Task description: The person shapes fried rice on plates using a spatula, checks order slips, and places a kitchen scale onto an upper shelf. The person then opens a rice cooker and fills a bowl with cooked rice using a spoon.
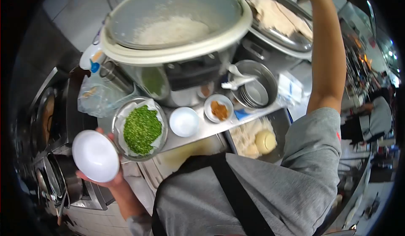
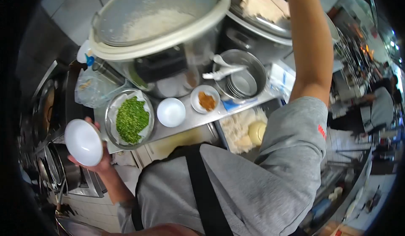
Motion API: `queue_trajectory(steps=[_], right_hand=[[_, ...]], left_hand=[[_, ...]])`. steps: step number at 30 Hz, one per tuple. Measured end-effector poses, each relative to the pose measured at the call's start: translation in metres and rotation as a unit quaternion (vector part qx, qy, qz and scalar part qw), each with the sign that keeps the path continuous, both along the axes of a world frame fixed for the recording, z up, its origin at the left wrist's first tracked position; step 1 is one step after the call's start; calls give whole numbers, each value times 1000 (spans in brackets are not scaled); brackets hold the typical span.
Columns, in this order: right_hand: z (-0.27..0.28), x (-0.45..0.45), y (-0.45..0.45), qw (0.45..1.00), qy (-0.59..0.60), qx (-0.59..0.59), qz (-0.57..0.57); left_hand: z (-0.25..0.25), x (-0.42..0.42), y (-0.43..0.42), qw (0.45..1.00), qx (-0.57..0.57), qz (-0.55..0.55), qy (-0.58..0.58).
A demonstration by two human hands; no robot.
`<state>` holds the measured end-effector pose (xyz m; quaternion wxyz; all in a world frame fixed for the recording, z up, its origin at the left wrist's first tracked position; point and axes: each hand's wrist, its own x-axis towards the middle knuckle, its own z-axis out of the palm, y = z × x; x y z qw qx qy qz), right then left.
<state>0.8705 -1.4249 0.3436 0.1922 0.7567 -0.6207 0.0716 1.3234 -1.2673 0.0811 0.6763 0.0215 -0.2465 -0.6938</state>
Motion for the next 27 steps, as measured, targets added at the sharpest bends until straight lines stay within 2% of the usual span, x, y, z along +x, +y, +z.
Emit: queue_trajectory(steps=[1,2,3,4,6,7,8,9,11,12,13,14,15,16,17,18,20,22,27], right_hand=[[-12,-6,26,998,54,26,-11],[-51,-71,5,976,-170,69,116],[-69,-51,50,981,-98,125,115],[-88,-45,73,960,-152,203,116],[-139,-46,87,945,-144,275,103],[-179,-62,80,953,-89,232,174],[-200,-58,82,956,-55,239,161],[-237,-69,72,957,-35,230,171],[-257,-43,70,961,-155,207,99],[-284,-50,61,965,-194,133,113],[-275,-35,59,966,-191,157,79],[-293,-46,44,976,-159,129,78],[-311,-58,25,970,-192,122,86],[-320,-61,14,967,-180,112,141],[-324,-67,-1,973,-117,190,50],[-334,-67,-5,984,-92,129,82],[-341,-51,-12,986,-85,105,96],[-344,-29,-16,986,-88,102,100],[-345,1,-18,985,-81,104,108]], left_hand=[[14,-4,-14,999,-24,-21,-12],[30,-10,-30,998,-54,-39,-22],[48,-18,-47,994,-87,-46,-52],[65,-27,-63,991,-103,-37,-81],[95,-44,-96,983,-122,4,-138],[106,-63,-110,982,-91,81,-145],[120,-83,-123,970,-64,178,-150],[130,-94,-142,969,-92,177,-148],[139,-118,-166,954,-116,217,-169],[137,-132,-174,946,-129,237,-179],[134,-146,-183,938,-140,255,-187],[130,-154,-191,929,-151,273,-197],[128,-157,-199,920,-161,290,-210],[129,-159,-201,911,-169,306,-219],[130,-163,-203,906,-179,314,-222],[127,-169,-214,902,-193,319,-219],[121,-189,-256,912,-228,313,-135],[130,-179,-233,914,-212,284,-197],[138,-167,-210,916,-221,279,-188]])
